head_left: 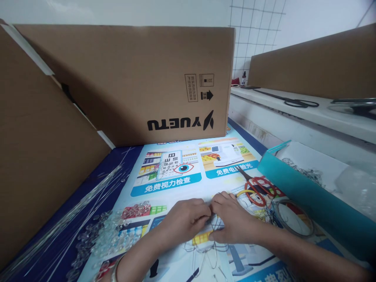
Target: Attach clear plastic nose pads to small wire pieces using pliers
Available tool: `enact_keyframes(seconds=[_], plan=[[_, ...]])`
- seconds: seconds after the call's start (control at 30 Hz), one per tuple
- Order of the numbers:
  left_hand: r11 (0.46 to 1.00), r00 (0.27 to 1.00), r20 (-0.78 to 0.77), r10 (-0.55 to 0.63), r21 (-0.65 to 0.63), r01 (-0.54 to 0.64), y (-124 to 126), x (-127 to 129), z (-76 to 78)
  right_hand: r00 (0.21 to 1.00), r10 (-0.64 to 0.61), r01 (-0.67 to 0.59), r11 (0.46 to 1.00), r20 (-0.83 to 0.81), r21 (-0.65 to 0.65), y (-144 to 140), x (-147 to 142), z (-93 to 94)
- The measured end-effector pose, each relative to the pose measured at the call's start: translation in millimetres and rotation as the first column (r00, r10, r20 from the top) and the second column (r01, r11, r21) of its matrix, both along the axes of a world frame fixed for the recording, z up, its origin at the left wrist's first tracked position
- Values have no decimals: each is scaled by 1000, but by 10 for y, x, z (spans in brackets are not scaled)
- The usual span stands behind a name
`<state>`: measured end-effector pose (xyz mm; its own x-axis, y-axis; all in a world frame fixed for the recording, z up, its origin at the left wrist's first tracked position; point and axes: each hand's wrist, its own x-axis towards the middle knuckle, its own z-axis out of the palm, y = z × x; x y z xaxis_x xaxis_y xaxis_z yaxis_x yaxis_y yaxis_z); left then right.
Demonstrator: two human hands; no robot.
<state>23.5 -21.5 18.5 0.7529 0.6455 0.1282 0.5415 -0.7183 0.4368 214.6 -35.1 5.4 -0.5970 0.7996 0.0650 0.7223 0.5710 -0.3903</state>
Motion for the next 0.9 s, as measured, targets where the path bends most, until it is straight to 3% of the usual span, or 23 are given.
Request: enact_keyframes(seconds=[0.53,0.9], plan=[[999,995,95,15,-45,-11,35,-40,-19,1000,15,-15,1000,-17,-3,16,8,-25],[1000,999,-20,-26,-14,26,40,-29,35,1000,13,-14,1000,-19,-4,27,8,-20]])
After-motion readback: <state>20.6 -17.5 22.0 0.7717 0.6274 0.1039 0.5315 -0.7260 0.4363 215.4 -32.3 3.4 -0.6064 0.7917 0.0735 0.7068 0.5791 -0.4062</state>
